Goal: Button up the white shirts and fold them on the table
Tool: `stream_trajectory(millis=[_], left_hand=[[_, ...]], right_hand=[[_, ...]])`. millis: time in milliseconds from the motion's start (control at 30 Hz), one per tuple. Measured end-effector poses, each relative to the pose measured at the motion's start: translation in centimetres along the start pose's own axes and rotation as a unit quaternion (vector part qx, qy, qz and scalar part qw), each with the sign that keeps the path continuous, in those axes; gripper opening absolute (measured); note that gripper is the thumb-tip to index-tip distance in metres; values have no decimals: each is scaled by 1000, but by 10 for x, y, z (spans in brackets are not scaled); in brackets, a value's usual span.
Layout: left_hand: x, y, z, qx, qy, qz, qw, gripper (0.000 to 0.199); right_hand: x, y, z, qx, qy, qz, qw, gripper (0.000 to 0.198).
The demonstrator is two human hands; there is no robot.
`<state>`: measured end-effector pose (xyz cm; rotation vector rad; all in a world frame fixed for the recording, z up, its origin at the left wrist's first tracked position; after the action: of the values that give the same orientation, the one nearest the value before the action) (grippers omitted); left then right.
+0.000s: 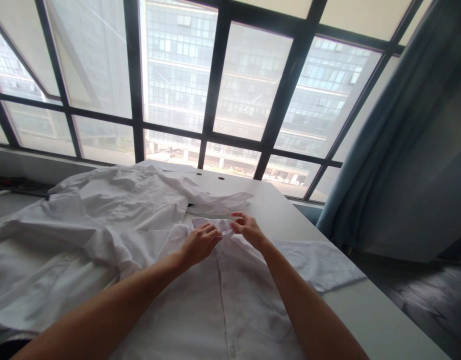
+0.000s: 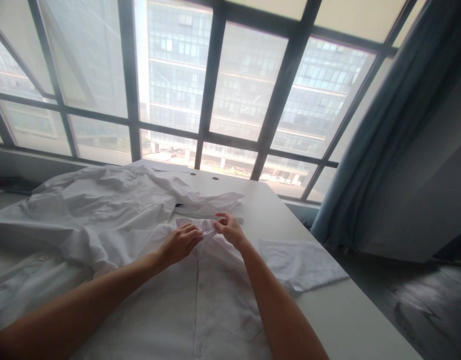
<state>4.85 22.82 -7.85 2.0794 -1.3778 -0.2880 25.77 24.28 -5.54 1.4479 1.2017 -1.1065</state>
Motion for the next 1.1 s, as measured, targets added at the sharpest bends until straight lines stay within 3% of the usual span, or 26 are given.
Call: stream_trajectory(millis=[100,167,233,333,400,500,567,700,800,900,1000,1100], left_hand=[[-1,-2,1,-18,28,-16,999,13],[-3,-3,1,-35,47,-28,998,13],[-3,-4,1,-48,50,-31,997,14],[-3,-3,1,-48,34,-27,998,18],[-2,-1,1,-43,16,-23,999,20],[1,2,-1,-41,-6,-15,999,22],[4,3,-2,-51,-12,-22,998,22],[8,4,-5,-74,-12,-62,995,23],[8,4,-7,-71,-15,-80,994,24],[8,4,-8,-75,-31,-75,994,26],[8,6,-6,-83,-48,-48,994,30],[3,11,-3,-33,-27,-13,999,28]], right_hand=[[3,-2,-1,22,-64,-114,991,49],[4,-3,-1,41,-76,-113,990,47],[3,-2,-1,82,-56,-22,995,41],[-8,-2,2,132,58,173,974,23],[-18,-3,7,105,120,273,949,20],[-28,-5,14,45,127,361,923,22],[-29,-5,16,39,127,377,917,15],[-22,-3,9,98,103,298,944,12],[-15,-5,3,136,1,109,985,21],[-8,-12,1,142,-89,-72,983,35],[-2,-15,0,156,-92,-137,974,41],[1,-11,-4,207,-34,-126,969,38]])
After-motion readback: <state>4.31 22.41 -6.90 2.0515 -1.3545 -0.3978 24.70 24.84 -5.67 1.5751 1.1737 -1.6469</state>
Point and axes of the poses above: each hand's wrist, its own z-axis away from the middle knuckle, its own y-axis out of the back of the hand, x = y × z, the point moved 1 cm from there along -z, towards the middle knuckle, and after that the axes turned 5 degrees about x, right-handed, at the moved point
